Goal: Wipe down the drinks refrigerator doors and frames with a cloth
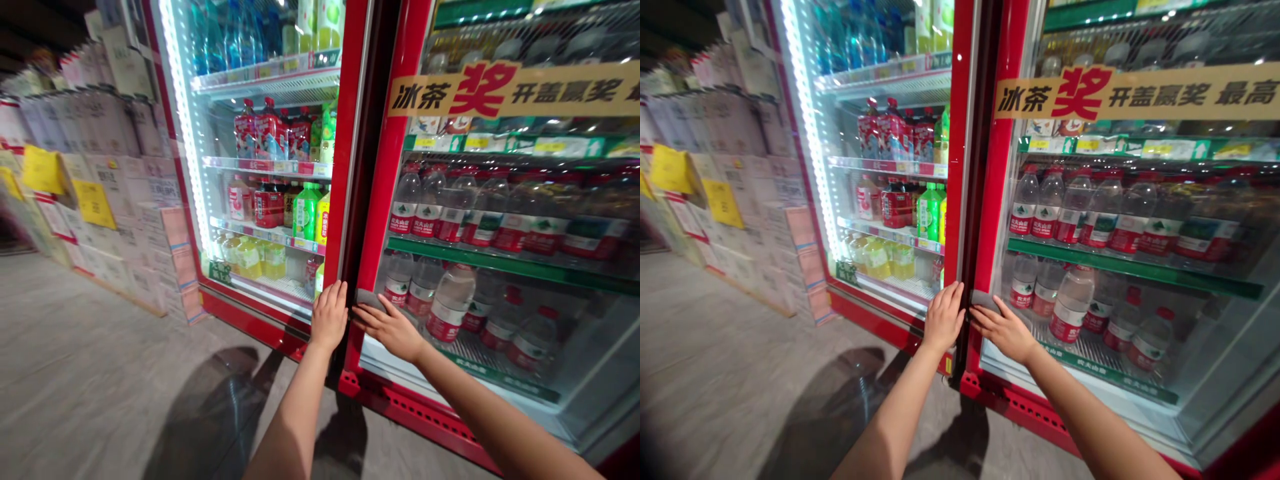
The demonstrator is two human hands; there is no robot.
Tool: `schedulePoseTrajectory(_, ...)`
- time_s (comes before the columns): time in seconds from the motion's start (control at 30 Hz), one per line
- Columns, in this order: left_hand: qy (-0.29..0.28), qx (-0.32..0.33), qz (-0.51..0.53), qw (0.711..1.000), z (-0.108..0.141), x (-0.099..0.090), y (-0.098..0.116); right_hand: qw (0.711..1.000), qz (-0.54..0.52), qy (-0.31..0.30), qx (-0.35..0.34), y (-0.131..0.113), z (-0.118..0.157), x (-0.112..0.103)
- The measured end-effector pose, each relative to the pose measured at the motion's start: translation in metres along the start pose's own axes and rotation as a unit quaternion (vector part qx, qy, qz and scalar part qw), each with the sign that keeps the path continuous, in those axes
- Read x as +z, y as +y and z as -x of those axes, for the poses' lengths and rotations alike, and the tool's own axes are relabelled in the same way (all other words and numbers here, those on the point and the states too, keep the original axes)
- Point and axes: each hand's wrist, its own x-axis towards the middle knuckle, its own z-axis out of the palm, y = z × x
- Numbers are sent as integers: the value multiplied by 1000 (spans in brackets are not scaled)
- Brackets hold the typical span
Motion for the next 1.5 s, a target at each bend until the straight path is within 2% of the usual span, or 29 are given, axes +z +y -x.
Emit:
schedulePoseTrajectory(0.03, 6, -4, 6, 1000, 0, 0, 0, 1000, 6, 5, 28, 8, -5, -8)
schedulePoseTrajectory(0.13, 27, -20, 21, 999, -4, 1, 1, 985, 46, 27, 166, 31, -25, -31)
schedulePoseTrajectory(0.2, 38, -28, 23, 999, -6, 2, 1, 977, 59, 31, 200, 30, -29, -33)
schedulePoseTrajectory(0.27, 50, -36, 23, 998, -9, 1, 2, 986, 52, 18, 159, 14, -20, -19)
schedulePoseTrajectory(0.37, 61, -39, 23, 997, -10, 0, 3, 999, 20, -2, 31, -20, 5, 15)
schedulePoseTrajectory(0.43, 64, -34, 23, 997, -10, 0, 3, 1000, 4, -6, -25, -32, 16, 27)
schedulePoseTrajectory(0.5, 62, -24, 25, 997, -8, 2, 3, 1000, 4, -6, 1, -29, 16, 23)
schedulePoseTrajectory(0.6, 57, -1, 27, 998, -2, 7, 3, 991, 28, 7, 134, -12, 6, 2)
schedulePoseTrajectory(0.67, 56, 8, 25, 998, 4, 13, 3, 982, 40, 16, 184, -9, 5, -5)
schedulePoseTrajectory(0.73, 55, 15, 20, 998, 11, 20, 5, 984, 38, 17, 171, -18, 14, 1)
schedulePoseTrajectory(0.87, 40, 55, 21, 998, 24, 33, 12, 999, 6, 10, 35, -40, 43, 23)
schedulePoseTrajectory(0.93, 29, 83, 23, 996, 27, 38, 16, 1000, -5, 9, -3, -37, 50, 22)
schedulePoseTrajectory(1.0, 26, 98, 25, 995, 29, 42, 19, 999, 1, 2, 38, -26, 48, 10)
schedulePoseTrajectory(1.07, 31, 95, 27, 995, 29, 44, 21, 993, 22, 2, 118, -16, 43, -2)
schedulePoseTrajectory(1.17, 37, 89, 29, 995, 29, 46, 22, 979, 47, 14, 199, -20, 43, -4)
schedulePoseTrajectory(1.23, 39, 89, 28, 995, 28, 48, 22, 984, 37, 13, 175, -33, 51, 6)
schedulePoseTrajectory(1.3, 40, 91, 25, 995, 29, 49, 23, 995, 12, 5, 94, -43, 59, 17)
schedulePoseTrajectory(1.37, 39, 94, 22, 995, 29, 51, 23, 1000, -6, -3, 17, -42, 63, 17)
schedulePoseTrajectory(1.4, 40, 95, 21, 994, 29, 51, 23, 1000, -8, -7, 7, -36, 62, 12)
schedulePoseTrajectory(1.43, 40, 97, 20, 994, 30, 52, 23, 1000, -3, -9, 22, -28, 60, 5)
schedulePoseTrajectory(1.5, 40, 99, 19, 994, 30, 52, 23, 994, 22, -6, 108, -10, 55, -12)
